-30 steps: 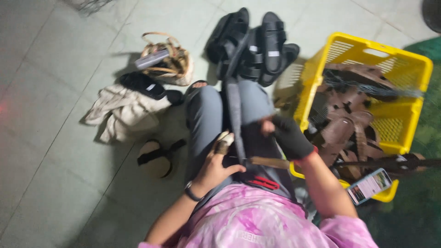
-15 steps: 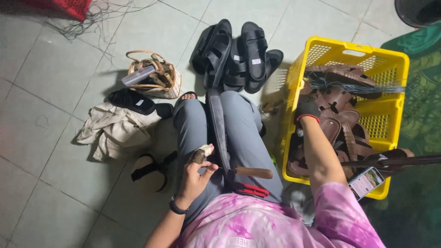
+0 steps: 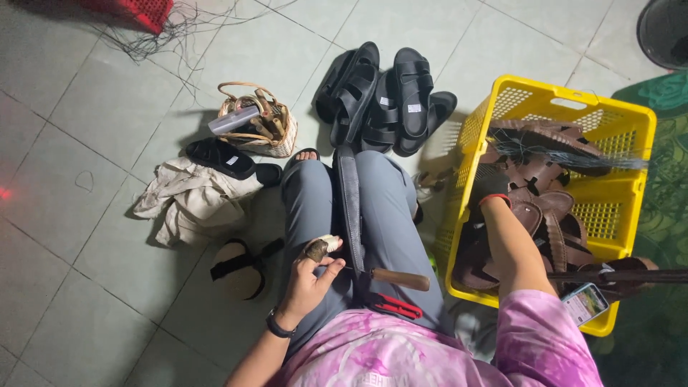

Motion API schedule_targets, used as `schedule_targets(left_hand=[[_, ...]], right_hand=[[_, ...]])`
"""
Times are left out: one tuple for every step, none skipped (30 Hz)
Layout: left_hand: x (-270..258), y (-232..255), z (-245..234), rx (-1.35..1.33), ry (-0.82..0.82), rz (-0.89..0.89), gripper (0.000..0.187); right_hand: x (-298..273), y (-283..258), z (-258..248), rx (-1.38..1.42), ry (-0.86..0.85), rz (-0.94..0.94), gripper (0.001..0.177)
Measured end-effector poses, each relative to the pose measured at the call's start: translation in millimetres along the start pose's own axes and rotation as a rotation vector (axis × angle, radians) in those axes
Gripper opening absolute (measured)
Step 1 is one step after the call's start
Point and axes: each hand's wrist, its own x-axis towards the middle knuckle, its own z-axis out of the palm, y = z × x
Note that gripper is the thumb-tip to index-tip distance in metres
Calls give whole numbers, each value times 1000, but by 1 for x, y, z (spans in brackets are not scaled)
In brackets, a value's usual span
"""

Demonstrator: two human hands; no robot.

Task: Hand-sewing a strap onto a sandal using a needle and thread.

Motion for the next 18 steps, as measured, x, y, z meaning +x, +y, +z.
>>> schedule_targets(left_hand=[[0, 0, 0, 0, -7, -1, 29], [1, 1, 1, 5, -9, -11, 29], [1, 1, 1, 11, -9, -19, 29], [3, 3, 0, 12, -15, -17, 29], [4, 4, 0, 12, -8, -20, 28], [4, 5, 0, 12, -2, -22, 28], [6, 7, 0, 9, -6, -22, 28], [7, 10, -1, -3, 28, -14, 23], [10, 12, -1, -15, 68, 0, 18], [14, 17, -4, -16, 69, 7, 18], [18, 21, -7, 62, 123, 11, 23], [21, 25, -10, 141, 176, 15, 29], [27, 29, -9, 141, 179, 13, 29], [34, 32, -9, 38, 209, 102, 35], [40, 35, -9, -63, 237, 191, 43], [41, 41, -11, -60, 239, 188, 43], [43, 48, -13, -254, 149, 197, 48], [45, 54, -14, -447, 57, 205, 55]], right_hand=[[-2, 0, -2, 3, -4, 5, 45], [-4, 0, -4, -36, -13, 2, 46], [-6, 0, -6, -74, -19, -3, 46], [-5, 5, -17, -70, -21, 1, 46], [-5, 11, -26, 36, 91, -74, 37], [-6, 18, -36, 141, 203, -148, 28], [17, 17, -28, 141, 203, -143, 28], [39, 16, -20, 432, 339, -33, 25], [63, 13, -17, 724, 479, 77, 30], [35, -6, -38, 726, 486, 76, 30], [7, -25, -58, 323, 751, -319, 12], [-22, -45, -77, -114, 975, -705, 8], [-75, -73, -107, -115, 974, -709, 8], [-136, -92, -132, 322, 698, -916, 13], [-205, -102, -151, 754, 382, -1082, 26], [-229, -107, -150, 755, 378, -1084, 26], [-252, -111, -150, 692, 499, -1433, 23], [-276, -116, -151, 603, 615, -1781, 25]])
